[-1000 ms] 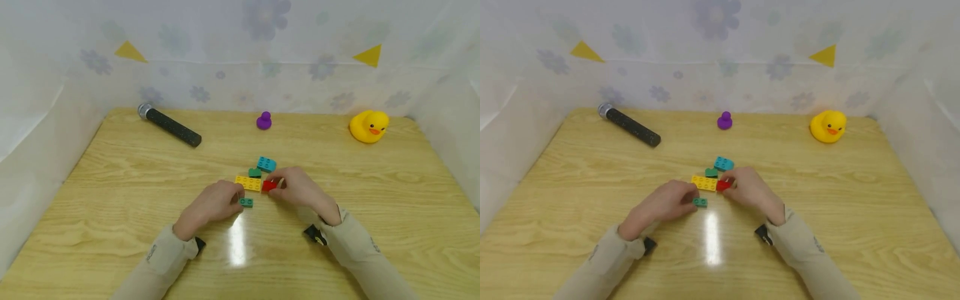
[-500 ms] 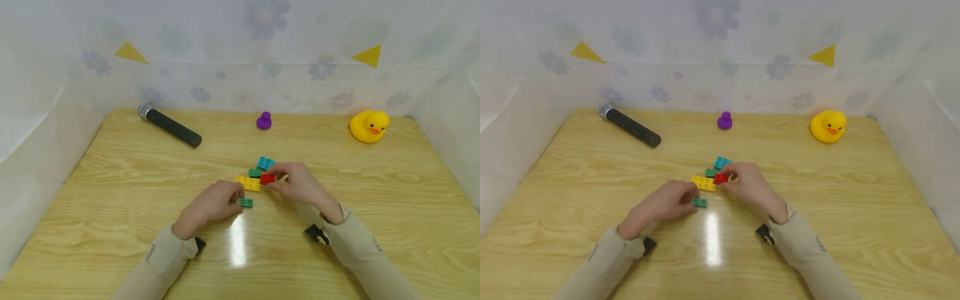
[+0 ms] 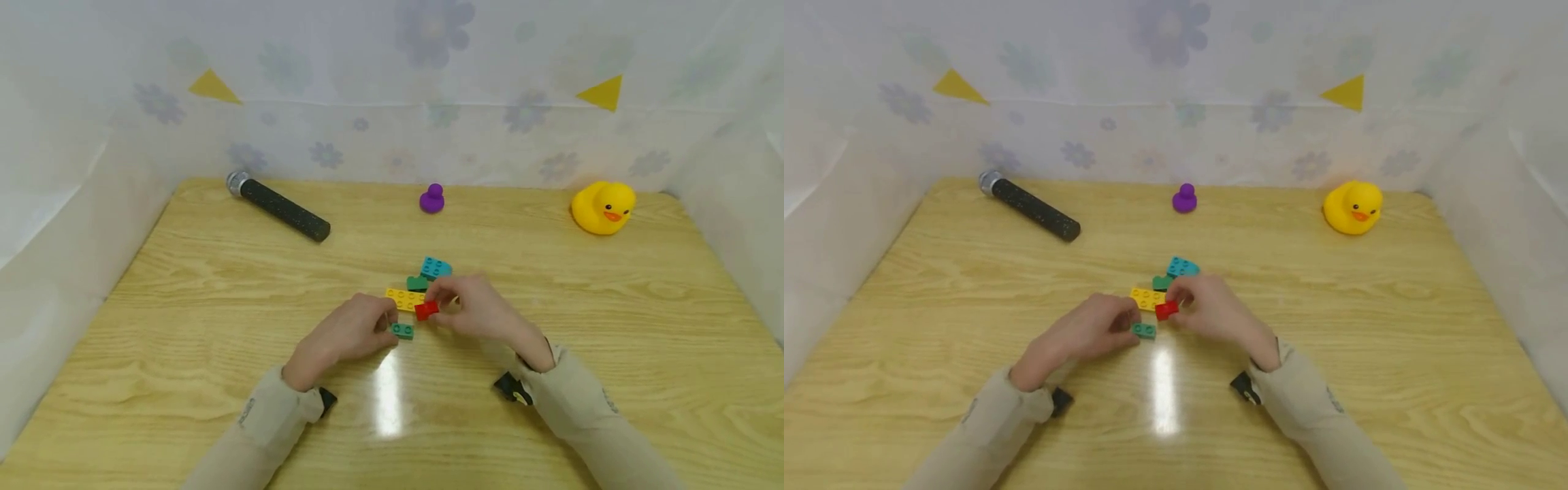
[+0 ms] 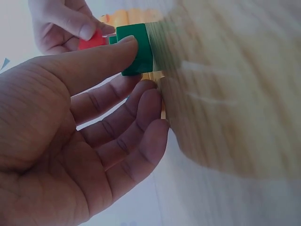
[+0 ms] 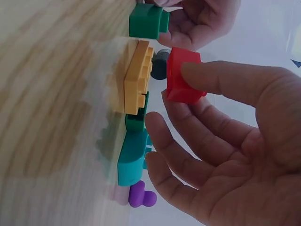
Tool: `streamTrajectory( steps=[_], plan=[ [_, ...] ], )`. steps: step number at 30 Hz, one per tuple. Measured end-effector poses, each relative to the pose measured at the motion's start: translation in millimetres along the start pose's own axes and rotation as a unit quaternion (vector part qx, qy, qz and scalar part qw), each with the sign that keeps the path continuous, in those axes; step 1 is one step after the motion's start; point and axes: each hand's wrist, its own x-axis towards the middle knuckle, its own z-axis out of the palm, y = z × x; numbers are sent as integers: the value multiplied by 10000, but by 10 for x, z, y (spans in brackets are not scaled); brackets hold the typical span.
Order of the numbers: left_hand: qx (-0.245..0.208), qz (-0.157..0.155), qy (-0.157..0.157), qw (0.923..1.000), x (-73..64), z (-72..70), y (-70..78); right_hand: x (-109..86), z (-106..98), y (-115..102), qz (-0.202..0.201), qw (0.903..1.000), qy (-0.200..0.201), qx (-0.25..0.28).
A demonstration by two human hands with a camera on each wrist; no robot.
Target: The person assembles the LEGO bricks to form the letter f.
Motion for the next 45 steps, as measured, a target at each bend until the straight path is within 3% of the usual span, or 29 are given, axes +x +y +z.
streamTrajectory(
  steps=[19,31,37,45],
  plan=[
    [112,156,-4,9998,9,5,16,11,207,-92,-664,9969,-140,396],
    [143,170,17,9998,26,24,34,15,278,-49,-774,9962,-32,389],
    [215,119,4,9997,24,23,31,16,280,-55,-637,9971,11,417],
    [-99,501,190,9985,4,-41,4,20,275,-80,-560,9977,101,359]
  ],
)
